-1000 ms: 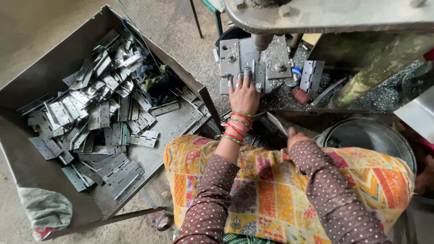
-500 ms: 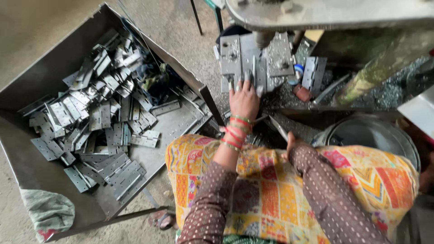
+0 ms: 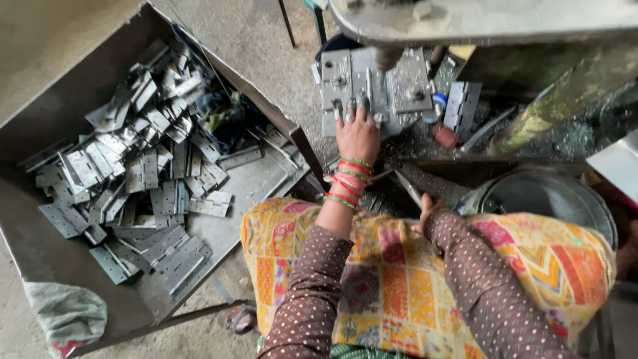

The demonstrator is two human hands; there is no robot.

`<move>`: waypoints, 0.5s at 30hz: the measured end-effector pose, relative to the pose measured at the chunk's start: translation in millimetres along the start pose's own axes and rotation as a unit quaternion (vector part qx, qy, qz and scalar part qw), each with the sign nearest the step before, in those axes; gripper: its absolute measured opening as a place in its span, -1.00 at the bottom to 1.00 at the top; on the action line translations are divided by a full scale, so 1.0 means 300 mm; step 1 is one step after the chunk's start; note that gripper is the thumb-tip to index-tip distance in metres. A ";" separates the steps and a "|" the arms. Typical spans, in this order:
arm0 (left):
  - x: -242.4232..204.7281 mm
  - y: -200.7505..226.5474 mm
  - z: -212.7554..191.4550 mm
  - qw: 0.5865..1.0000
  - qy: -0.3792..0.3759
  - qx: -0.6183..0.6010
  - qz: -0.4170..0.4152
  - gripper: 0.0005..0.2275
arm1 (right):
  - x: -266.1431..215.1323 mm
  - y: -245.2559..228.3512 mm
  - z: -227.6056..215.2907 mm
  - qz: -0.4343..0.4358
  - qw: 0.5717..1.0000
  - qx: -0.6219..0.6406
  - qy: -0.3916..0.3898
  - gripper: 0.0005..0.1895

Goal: The person repeatedly picks metal hinge plates from a bin, places them under a press, and activates the machine to punch holes. Processed plates are returned to the bin. The cycle continues throughout the clip.

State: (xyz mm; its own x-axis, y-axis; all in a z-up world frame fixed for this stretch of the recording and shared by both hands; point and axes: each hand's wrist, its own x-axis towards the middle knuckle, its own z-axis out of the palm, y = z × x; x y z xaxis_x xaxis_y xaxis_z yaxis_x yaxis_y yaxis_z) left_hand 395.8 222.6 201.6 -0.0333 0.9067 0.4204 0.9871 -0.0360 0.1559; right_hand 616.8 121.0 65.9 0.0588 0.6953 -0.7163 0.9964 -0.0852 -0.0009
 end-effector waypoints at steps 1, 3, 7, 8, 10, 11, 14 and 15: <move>-0.041 0.001 0.000 1.000 -0.001 -0.008 0.004 -0.74 | -0.028 0.014 0.028 -0.001 1.000 -0.004 -0.008 0.17; -0.010 -0.003 0.002 0.999 0.035 -0.004 0.017 -0.74 | -0.047 0.009 -0.064 0.000 1.000 -0.017 -0.002 0.06; 0.038 -0.012 0.029 1.000 -0.021 -0.008 0.005 -0.77 | -0.198 -0.019 -0.253 -0.024 0.996 -0.050 0.070 -0.12; 0.052 -0.013 0.043 0.997 -0.071 -0.022 -0.006 -0.79 | -0.237 -0.023 -0.276 -0.034 0.992 -0.057 0.105 -0.14; 0.083 -0.017 0.063 0.999 -0.037 -0.023 -0.005 -0.79 | -0.280 -0.048 -0.301 -0.019 0.996 -0.049 0.074 -0.12; 0.094 -0.015 0.070 1.000 -0.018 -0.024 -0.004 -0.79 | -0.289 -0.054 -0.302 -0.011 0.997 -0.045 0.061 -0.10; 0.112 -0.012 0.078 0.999 -0.026 -0.020 0.000 -0.78 | -0.256 -0.068 -0.260 0.009 0.999 0.001 -0.037 0.12; 0.106 -0.009 0.080 1.000 -0.012 -0.009 0.006 -0.77 | -0.229 -0.070 -0.240 0.020 0.999 -0.009 -0.037 0.13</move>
